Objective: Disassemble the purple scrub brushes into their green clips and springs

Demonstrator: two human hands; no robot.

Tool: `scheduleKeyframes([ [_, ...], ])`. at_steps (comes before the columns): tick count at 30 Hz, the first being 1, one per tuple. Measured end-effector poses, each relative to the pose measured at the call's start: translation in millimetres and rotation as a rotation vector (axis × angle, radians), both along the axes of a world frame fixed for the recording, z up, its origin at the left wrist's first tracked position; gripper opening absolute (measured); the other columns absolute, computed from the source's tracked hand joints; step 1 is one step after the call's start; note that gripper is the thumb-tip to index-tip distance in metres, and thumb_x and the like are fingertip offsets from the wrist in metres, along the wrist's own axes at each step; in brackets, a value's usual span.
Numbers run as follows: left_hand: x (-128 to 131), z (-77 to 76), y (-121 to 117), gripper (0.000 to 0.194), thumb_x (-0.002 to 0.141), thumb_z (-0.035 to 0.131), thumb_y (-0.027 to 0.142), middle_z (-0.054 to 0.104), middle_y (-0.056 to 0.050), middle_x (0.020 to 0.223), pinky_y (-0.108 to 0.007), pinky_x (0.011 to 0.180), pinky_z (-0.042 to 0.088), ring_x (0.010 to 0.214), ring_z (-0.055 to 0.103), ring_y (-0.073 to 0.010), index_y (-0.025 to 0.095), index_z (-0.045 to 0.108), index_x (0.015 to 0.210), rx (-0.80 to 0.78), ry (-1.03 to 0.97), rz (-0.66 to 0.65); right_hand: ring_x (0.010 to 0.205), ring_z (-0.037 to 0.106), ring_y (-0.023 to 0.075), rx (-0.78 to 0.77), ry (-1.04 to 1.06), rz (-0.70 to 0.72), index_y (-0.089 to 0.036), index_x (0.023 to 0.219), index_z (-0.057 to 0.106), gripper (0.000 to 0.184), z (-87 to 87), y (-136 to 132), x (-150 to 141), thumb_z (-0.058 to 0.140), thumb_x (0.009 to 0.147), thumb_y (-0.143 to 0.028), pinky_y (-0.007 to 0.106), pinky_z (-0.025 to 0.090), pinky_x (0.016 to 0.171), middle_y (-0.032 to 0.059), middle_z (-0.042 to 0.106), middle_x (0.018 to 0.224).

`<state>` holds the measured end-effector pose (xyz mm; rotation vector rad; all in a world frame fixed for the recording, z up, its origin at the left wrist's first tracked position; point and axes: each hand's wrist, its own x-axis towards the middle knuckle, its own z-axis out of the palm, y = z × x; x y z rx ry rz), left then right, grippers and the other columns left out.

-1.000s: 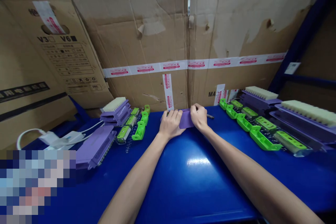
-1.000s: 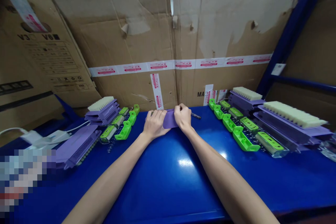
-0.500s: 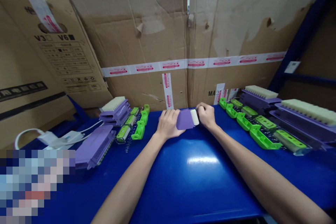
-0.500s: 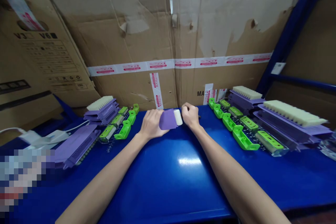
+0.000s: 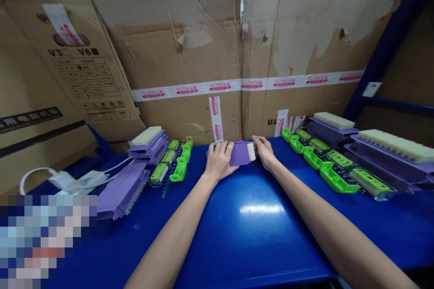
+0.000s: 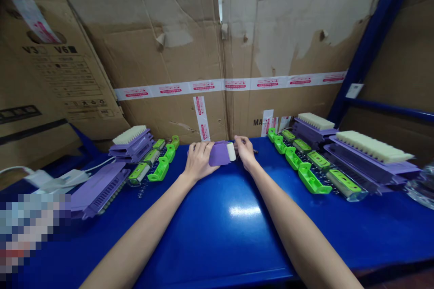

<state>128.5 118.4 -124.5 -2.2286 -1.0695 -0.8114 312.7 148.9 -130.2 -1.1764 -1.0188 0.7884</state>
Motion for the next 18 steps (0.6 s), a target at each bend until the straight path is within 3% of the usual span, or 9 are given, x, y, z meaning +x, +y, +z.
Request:
scheduleKeyframes([
  [4, -0.6, 0.2, 0.5, 0.062, 0.076, 0.059, 0.049, 0.057, -0.017, 0.117, -0.044, 0.089, 0.034, 0.105, 0.051, -0.0309, 0.011, 0.048, 0.124, 0.001, -0.054, 0.033, 0.055, 0.057, 0.014, -0.058, 0.039, 0.011, -0.018, 0.078, 0.055, 0.037, 2.2, -1.1, 3.7, 0.056, 0.073, -0.055, 0.023, 0.043, 0.045, 0.0017, 0.061, 0.064],
  [11, -4.1, -0.9, 5.9, 0.062, 0.073, 0.063, 0.046, 0.057, -0.017, 0.116, -0.044, 0.089, 0.034, 0.103, 0.05, -0.0314, 0.012, 0.049, 0.123, -0.001, -0.177, 0.159, 0.039, 0.046, 0.0092, -0.106, -0.088, -0.03, -0.019, 0.076, 0.055, 0.034, 2.1, -1.4, 11.3, 0.051, 0.082, -0.051, 0.022, 0.036, 0.036, -0.0012, 0.058, 0.056],
  [18, -4.6, -0.1, 5.8, 0.065, 0.072, 0.065, 0.043, 0.055, -0.018, 0.118, -0.045, 0.092, 0.033, 0.105, 0.048, -0.0316, 0.01, 0.047, 0.125, -0.01, -0.185, 0.197, 0.056, 0.062, 0.013, -0.061, -0.037, -0.018, -0.019, 0.086, 0.051, 0.028, -5.6, 4.7, 14.2, 0.06, 0.076, -0.043, 0.026, 0.052, 0.054, -0.0005, 0.06, 0.067],
])
